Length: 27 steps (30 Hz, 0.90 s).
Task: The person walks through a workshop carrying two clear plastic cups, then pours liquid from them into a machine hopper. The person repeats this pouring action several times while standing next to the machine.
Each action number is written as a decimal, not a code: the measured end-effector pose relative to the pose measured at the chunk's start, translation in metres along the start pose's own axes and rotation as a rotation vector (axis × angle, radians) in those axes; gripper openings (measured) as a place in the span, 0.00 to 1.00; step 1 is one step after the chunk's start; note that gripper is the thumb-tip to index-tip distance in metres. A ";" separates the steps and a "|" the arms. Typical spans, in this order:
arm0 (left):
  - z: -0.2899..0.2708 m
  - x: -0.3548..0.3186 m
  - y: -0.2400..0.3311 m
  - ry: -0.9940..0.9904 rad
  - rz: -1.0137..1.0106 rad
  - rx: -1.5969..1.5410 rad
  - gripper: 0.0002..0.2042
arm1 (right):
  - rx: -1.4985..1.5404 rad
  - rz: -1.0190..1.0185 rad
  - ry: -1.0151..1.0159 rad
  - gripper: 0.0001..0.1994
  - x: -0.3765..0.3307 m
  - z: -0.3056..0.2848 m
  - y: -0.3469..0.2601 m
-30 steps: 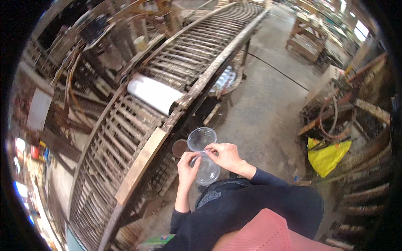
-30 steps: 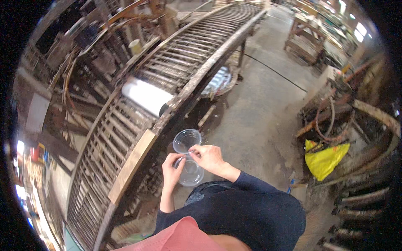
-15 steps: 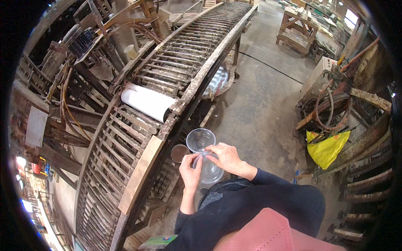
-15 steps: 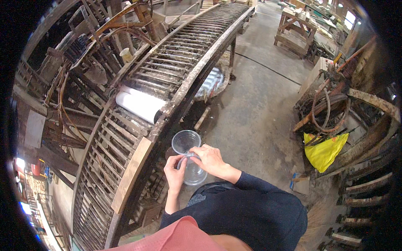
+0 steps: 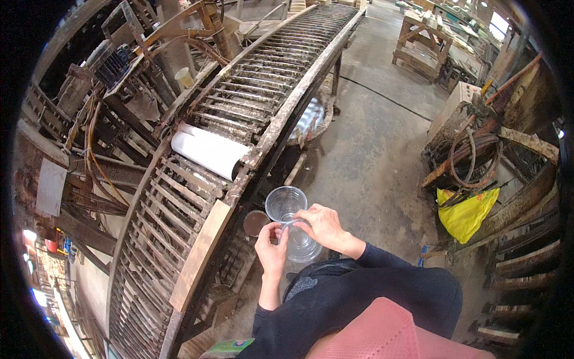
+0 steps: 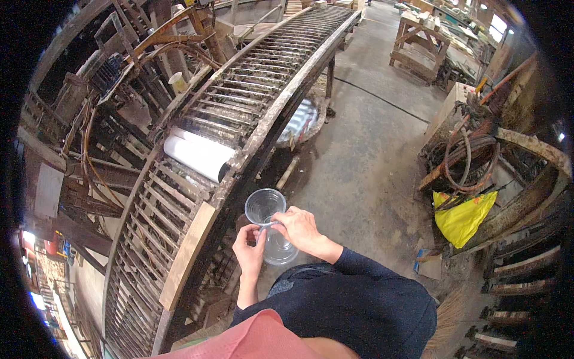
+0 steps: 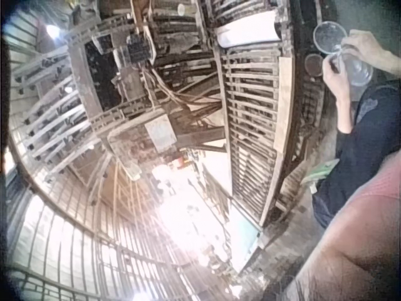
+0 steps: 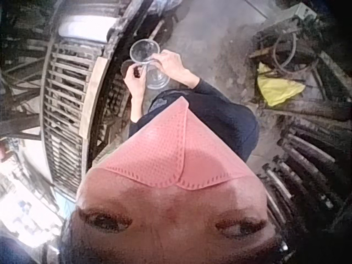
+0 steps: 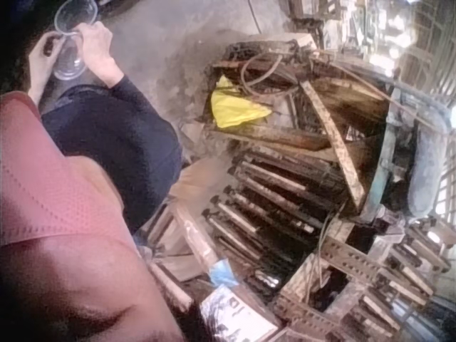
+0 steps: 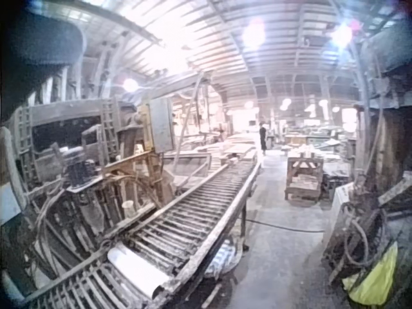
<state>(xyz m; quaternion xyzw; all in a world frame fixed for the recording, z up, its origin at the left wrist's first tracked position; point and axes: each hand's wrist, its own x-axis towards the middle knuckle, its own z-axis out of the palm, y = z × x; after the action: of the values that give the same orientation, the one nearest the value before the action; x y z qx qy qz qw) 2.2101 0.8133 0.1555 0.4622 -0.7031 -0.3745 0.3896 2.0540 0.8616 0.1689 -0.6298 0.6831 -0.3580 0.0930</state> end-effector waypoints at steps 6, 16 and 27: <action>0.005 0.005 0.000 -0.044 -0.049 -0.147 0.11 | -0.013 0.044 0.025 0.11 -0.004 -0.003 0.006; 0.012 0.010 -0.006 -0.203 0.041 -0.180 0.12 | 0.005 0.099 0.026 0.11 -0.010 -0.009 0.011; 0.004 0.010 0.005 -0.168 0.091 -0.126 0.11 | 0.118 0.174 -0.008 0.10 -0.010 -0.004 0.008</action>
<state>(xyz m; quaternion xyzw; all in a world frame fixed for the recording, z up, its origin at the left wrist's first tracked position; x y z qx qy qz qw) 2.2018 0.8060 0.1598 0.3712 -0.7286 -0.4372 0.3745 2.0474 0.8721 0.1640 -0.5628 0.7126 -0.3856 0.1635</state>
